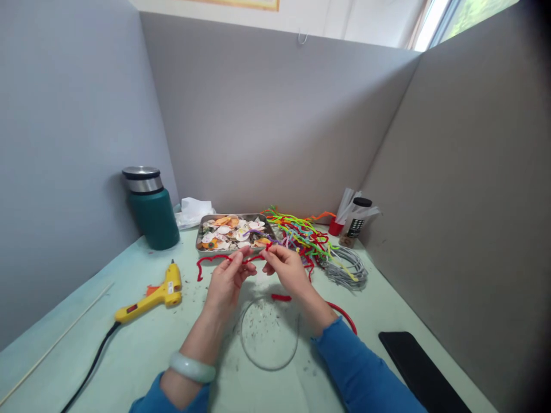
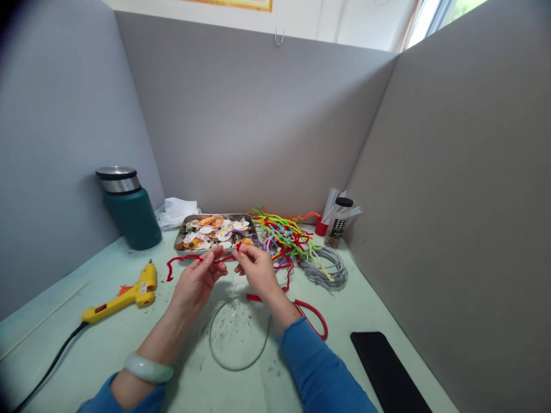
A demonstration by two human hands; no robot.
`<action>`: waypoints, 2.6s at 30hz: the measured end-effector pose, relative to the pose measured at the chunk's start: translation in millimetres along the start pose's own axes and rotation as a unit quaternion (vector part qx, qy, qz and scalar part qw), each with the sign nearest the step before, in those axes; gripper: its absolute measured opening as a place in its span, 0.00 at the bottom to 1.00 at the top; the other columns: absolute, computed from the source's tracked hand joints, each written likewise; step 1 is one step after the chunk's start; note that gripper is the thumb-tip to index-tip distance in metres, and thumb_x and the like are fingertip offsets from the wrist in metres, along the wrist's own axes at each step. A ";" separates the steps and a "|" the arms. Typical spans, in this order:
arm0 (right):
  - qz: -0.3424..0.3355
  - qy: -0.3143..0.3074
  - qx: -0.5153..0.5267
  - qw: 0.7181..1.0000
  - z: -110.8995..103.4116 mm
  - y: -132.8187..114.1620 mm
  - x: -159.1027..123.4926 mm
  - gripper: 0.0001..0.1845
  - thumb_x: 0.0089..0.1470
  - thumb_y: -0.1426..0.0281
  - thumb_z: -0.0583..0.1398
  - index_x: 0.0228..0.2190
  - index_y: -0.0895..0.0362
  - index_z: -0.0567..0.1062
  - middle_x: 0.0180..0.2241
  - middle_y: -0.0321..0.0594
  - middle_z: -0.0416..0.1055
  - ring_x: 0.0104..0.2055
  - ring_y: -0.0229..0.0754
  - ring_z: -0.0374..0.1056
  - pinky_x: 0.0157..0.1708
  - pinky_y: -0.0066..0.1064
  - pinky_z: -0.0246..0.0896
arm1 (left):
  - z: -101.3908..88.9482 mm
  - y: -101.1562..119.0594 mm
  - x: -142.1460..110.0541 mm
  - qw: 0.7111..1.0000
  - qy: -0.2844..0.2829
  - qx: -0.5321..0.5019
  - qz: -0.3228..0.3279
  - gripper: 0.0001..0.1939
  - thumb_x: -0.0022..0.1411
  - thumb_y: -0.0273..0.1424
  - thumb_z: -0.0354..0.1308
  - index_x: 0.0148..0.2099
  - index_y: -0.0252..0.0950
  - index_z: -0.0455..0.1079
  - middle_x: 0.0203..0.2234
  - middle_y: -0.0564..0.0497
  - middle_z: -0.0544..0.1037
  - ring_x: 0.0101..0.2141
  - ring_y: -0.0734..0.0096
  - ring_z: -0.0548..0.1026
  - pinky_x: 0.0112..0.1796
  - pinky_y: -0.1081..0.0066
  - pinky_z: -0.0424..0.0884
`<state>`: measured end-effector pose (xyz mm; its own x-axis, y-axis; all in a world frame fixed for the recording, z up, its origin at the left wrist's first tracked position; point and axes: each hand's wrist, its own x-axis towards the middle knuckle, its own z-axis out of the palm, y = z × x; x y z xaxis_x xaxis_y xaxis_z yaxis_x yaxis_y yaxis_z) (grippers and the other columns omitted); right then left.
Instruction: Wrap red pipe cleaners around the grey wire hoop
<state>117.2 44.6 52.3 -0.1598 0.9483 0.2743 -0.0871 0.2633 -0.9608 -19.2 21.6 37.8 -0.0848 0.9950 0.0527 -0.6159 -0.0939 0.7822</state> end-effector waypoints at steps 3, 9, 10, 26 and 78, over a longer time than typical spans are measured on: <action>-0.014 0.017 0.019 1.000 -2.7 1.9 1.4 0.13 0.47 0.59 0.62 0.23 0.55 0.70 0.16 0.32 0.66 0.19 0.36 0.63 0.20 0.27 0.58 | -1.5 -0.8 1.4 0.999 0.024 0.037 -0.022 0.16 0.50 0.35 0.63 0.39 0.29 0.72 0.31 0.46 0.78 0.22 0.78 0.72 0.26 0.73 0.71; 0.010 0.064 0.198 0.978 -7.3 4.7 3.9 0.11 0.45 0.61 0.64 0.26 0.54 0.70 0.19 0.31 0.66 0.21 0.35 0.62 0.21 0.26 0.57 | 1.9 1.2 0.4 0.998 0.041 0.041 -0.023 0.18 0.51 0.37 0.62 0.39 0.27 0.71 0.27 0.45 0.78 0.18 0.78 0.71 0.22 0.75 0.69; 0.014 0.067 0.224 0.972 -7.7 4.8 3.8 0.10 0.45 0.61 0.64 0.26 0.54 0.71 0.20 0.31 0.67 0.21 0.34 0.62 0.21 0.26 0.56 | 2.6 1.6 -0.1 0.998 0.039 0.036 -0.020 0.18 0.51 0.37 0.62 0.39 0.27 0.71 0.26 0.45 0.78 0.18 0.78 0.71 0.22 0.75 0.69; -0.199 -0.047 -0.321 0.925 -36.7 -16.7 5.6 0.09 0.50 0.71 0.60 0.36 0.52 0.77 0.40 0.41 0.72 0.45 0.45 0.65 0.47 0.38 0.56 | -13.2 -8.3 6.8 0.951 0.081 0.291 0.066 0.26 0.51 0.46 0.58 0.42 0.28 0.73 0.14 0.52 0.73 0.18 0.74 0.70 0.24 0.75 0.68; 0.081 -0.084 0.053 0.992 4.4 20.5 -7.8 0.09 0.48 0.64 0.60 0.28 0.58 0.71 0.25 0.34 0.69 0.26 0.35 0.64 0.27 0.26 0.57 | 0.4 -3.8 -3.8 0.992 -0.039 0.050 -0.105 0.14 0.51 0.28 0.62 0.42 0.30 0.72 0.21 0.55 0.71 0.17 0.82 0.67 0.20 0.79 0.68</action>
<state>112.3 41.7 30.7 -0.3406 0.9316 0.1273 -0.1490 0.0802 -0.9856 -16.2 18.2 34.9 0.1006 0.9923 -0.0720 -0.5328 0.1148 0.8384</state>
